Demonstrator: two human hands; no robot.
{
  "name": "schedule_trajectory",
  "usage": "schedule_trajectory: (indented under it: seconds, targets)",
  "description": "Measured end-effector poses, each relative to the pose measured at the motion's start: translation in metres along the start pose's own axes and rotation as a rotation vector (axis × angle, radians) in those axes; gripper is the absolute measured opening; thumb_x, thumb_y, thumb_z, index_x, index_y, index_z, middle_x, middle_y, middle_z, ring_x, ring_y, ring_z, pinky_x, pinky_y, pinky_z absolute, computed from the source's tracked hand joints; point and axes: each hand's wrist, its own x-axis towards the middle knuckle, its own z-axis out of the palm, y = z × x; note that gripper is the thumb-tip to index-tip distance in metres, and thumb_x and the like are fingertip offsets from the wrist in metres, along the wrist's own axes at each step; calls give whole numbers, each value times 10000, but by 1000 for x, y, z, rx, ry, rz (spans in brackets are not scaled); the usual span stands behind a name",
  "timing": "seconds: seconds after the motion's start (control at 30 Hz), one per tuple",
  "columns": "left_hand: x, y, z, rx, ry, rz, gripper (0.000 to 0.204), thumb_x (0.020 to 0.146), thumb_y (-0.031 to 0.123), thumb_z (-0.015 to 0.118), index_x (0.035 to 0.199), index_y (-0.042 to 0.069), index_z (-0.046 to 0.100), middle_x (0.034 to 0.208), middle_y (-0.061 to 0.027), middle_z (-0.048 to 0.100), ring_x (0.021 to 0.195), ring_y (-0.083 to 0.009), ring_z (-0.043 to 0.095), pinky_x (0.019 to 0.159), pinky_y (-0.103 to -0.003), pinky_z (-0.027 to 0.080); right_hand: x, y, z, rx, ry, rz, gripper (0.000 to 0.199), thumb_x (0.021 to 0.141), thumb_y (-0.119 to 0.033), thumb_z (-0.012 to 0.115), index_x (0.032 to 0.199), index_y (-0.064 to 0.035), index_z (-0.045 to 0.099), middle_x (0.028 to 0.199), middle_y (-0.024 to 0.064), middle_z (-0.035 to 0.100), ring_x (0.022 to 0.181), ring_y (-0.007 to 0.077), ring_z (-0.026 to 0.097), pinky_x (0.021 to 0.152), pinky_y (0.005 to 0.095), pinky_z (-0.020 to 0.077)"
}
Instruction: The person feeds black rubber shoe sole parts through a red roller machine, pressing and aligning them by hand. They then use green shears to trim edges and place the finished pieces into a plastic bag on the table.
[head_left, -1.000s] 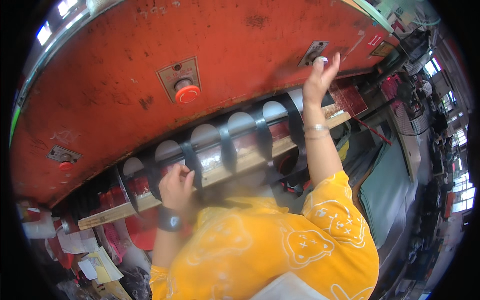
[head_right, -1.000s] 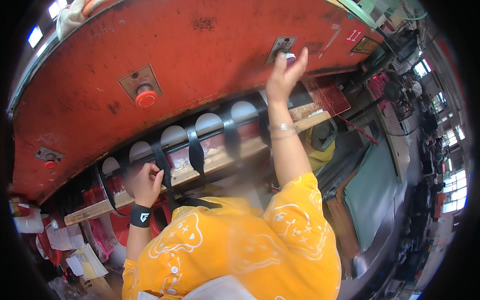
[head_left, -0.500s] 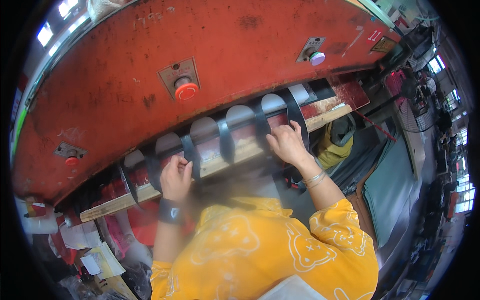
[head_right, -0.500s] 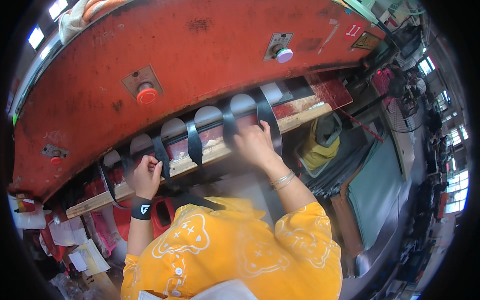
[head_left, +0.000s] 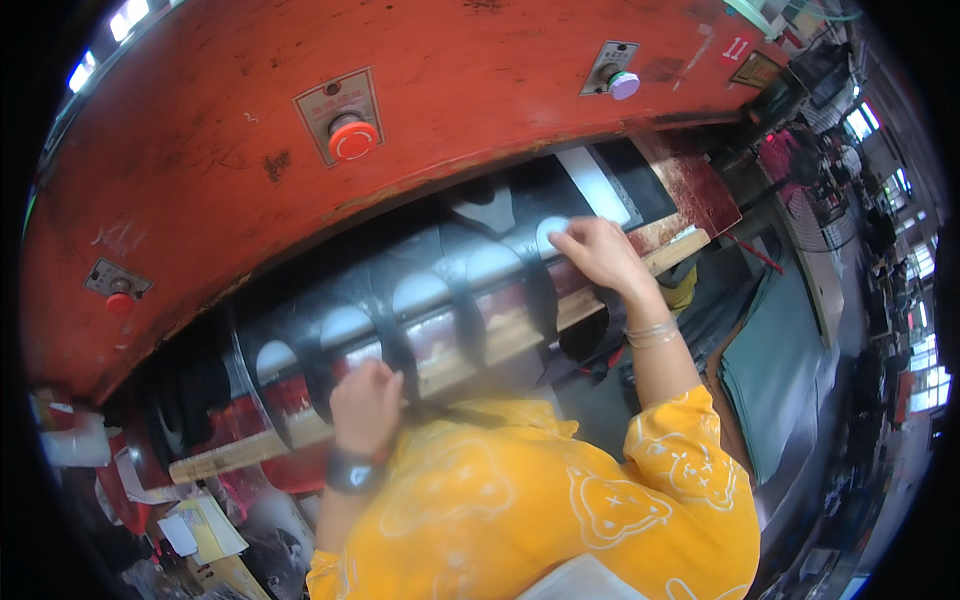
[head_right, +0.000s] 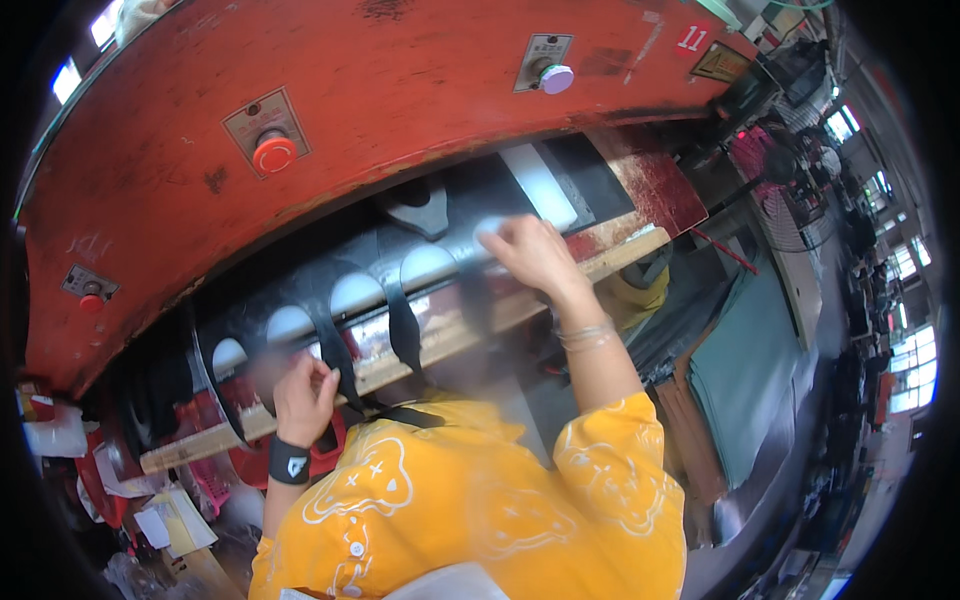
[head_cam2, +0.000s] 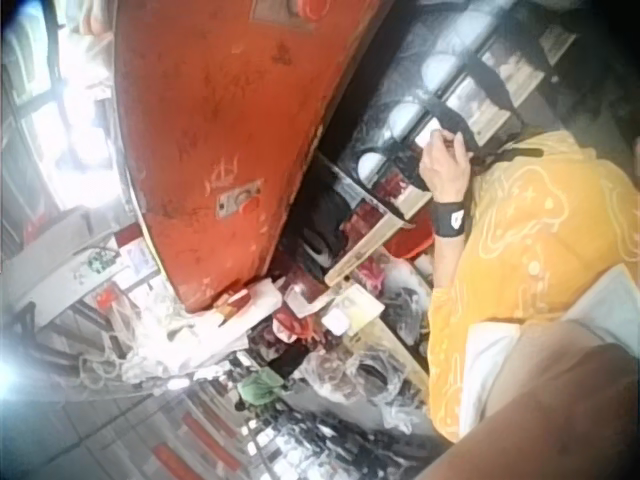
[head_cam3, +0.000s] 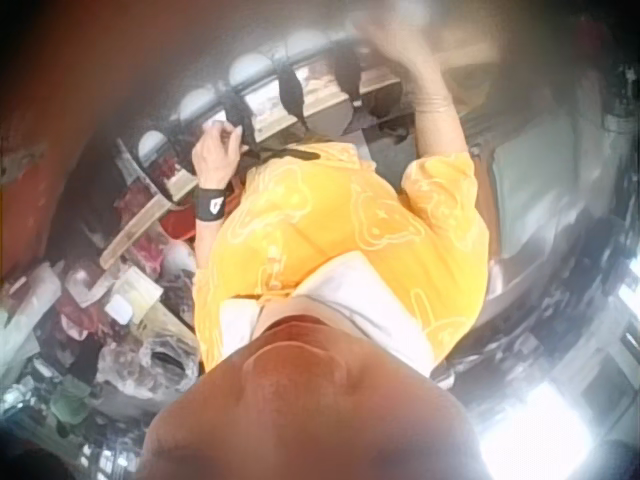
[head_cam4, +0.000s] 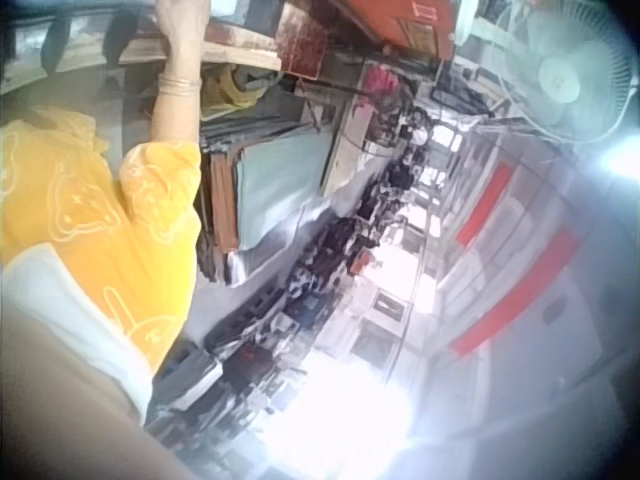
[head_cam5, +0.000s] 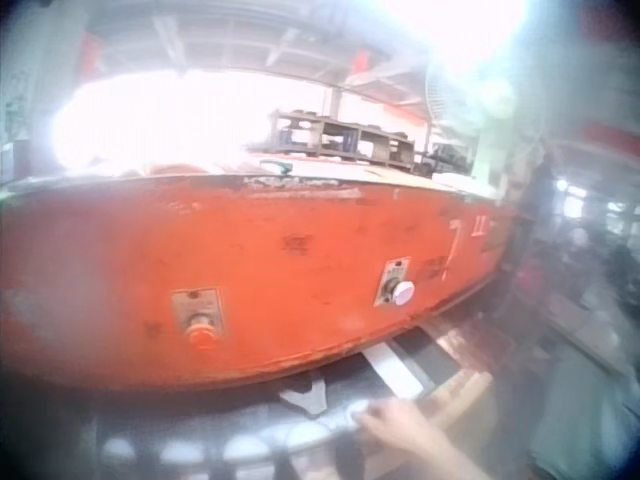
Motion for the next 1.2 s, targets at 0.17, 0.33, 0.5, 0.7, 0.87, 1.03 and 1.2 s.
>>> schedule_trajectory:
  seconds: [0.17,0.33,0.5,0.7,0.87,1.03,1.2]
  targets:
    - [36,-6,-40,88,24,255,148,787,147,694,797,41,591,657,-111,610,564,-271,606,550,-354,475,79,-63,64,-124,248,-415,737,701,-422,752,1297,-93,470,1339,256,415,1205,410,415,1003,496,352]
    - [85,-30,-60,290,-46,192,587,717,226,707,1252,78,515,1376,-203,416,1325,-403,312,1114,-535,181,115,-72,65,-154,112,-411,707,652,-348,743,1288,-125,532,1384,236,394,1219,409,404,1028,490,328]
    - [87,-42,-62,306,-54,249,566,725,237,713,1235,61,544,1414,-192,392,1342,-384,304,1110,-524,200,120,-30,21,-17,43,-370,688,639,-309,723,1283,-132,556,1412,190,410,1255,386,396,1065,454,306]
    - [85,-42,-60,297,-21,264,541,742,247,692,1235,78,546,1351,-200,451,1321,-391,341,1100,-534,209,124,-8,19,-228,145,-321,670,618,-286,725,1256,-148,580,1407,155,429,1269,368,392,1055,455,318]
    - [77,-41,-58,255,51,250,405,753,155,678,1136,45,602,1221,-205,549,1222,-383,457,1056,-488,307,128,11,16,-101,241,-367,610,703,-318,722,1258,-117,566,1393,202,428,1288,375,383,1064,446,309]
    - [30,-35,-38,-387,89,280,118,733,-15,637,850,3,642,829,-134,637,779,-276,613,737,-336,482,126,37,6,117,719,-273,564,770,-293,696,1277,-109,530,1380,208,408,1300,357,363,1066,457,283]
    - [14,-34,2,-88,175,379,84,725,44,667,786,37,609,810,-109,631,774,-289,592,716,-358,445,144,5,-26,228,1220,-344,700,849,-323,624,1416,-45,320,1434,267,277,1340,409,257,1099,484,197]
